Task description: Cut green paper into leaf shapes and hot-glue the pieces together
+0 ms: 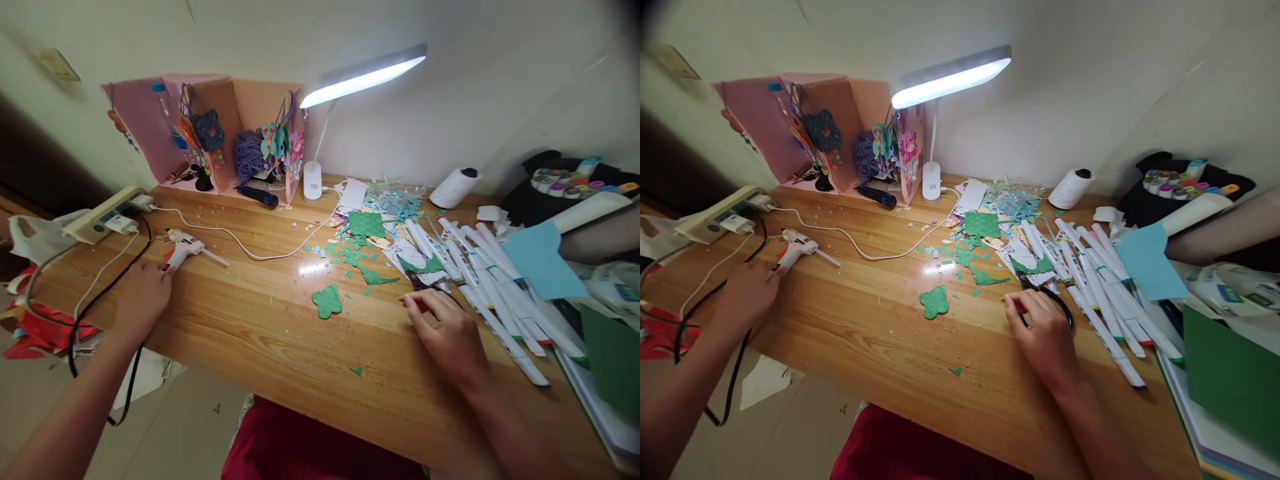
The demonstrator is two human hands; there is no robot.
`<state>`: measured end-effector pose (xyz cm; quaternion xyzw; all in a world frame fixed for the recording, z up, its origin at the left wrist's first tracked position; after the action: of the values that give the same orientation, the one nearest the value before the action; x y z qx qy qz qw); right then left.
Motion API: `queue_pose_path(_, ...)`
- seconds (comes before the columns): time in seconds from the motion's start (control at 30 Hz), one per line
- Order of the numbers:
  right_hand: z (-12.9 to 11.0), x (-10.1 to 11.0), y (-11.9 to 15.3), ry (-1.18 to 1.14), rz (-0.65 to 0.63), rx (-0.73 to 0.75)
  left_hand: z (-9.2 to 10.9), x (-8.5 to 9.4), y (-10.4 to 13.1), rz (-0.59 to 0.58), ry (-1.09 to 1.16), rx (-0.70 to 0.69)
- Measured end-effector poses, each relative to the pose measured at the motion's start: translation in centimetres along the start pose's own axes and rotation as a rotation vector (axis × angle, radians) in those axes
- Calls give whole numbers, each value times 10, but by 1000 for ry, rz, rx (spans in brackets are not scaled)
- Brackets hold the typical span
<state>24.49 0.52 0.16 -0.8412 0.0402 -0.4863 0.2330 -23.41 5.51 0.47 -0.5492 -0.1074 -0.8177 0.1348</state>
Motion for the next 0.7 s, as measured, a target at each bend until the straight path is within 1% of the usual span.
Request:
queue_pose_path(0.03,-7,0,0,-29,1,27,-1,1,-2,1,-40,4)
queue_pose_path(0.1,-20,2,2,-83,18,72,3,6,-4,49,-228,5)
queue_pose_path(0.17,-29,3,5,-147,33,86,14,9,1,69,-386,-10)
queue_pose_path(0.2,-33,2,7,-191,24,81,22,11,6,94,-411,-14)
queue_pose_path(0.23,-36,-2,10,-243,-5,64,34,11,15,101,-385,-39)
queue_pose_path(0.27,-40,-9,12,-307,-55,38,45,16,26,155,-314,-34)
queue_pose_path(0.3,-44,-18,16,-380,-133,1,62,13,40,141,-200,-91)
queue_pose_path(0.33,-49,-30,21,-468,-231,-44,81,5,56,94,-82,-153)
queue_pose_path(0.37,-55,-42,27,-571,-345,-89,100,-1,74,84,29,-197)
queue_pose_path(0.43,-71,-62,42,-795,-554,-167,145,-24,113,-27,216,-333)
queue_pose_path(0.47,-78,-67,48,-888,-617,-191,167,-37,132,-83,298,-398)
queue_pose_path(0.5,-82,-69,53,-953,-645,-209,188,-52,150,-158,347,-459)
queue_pose_path(0.53,-83,-69,55,-991,-630,-229,208,-66,168,-225,370,-526)
queue_pose_path(0.57,-80,-67,56,-1003,-589,-255,224,-79,182,-273,367,-587)
queue_pose_path(0.6,-74,-64,58,-998,-535,-288,236,-88,193,-294,361,-635)
queue_pose_path(0.67,-59,-61,62,-962,-427,-378,249,-96,204,-255,313,-688)
queue_pose_path(0.7,-52,-59,65,-938,-378,-424,253,-96,207,-225,287,-723)
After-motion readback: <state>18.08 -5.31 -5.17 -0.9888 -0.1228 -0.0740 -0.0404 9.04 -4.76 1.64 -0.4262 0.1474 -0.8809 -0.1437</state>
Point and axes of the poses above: each hand's wrist, its own y-axis away from the middle knuckle, its own x-axis out of the back of the hand, z = x × y, the point moved 10 cm from there along -y, towards the middle knuckle, and after that the axes turned 7 degrees about x, right-handed, at the moved point
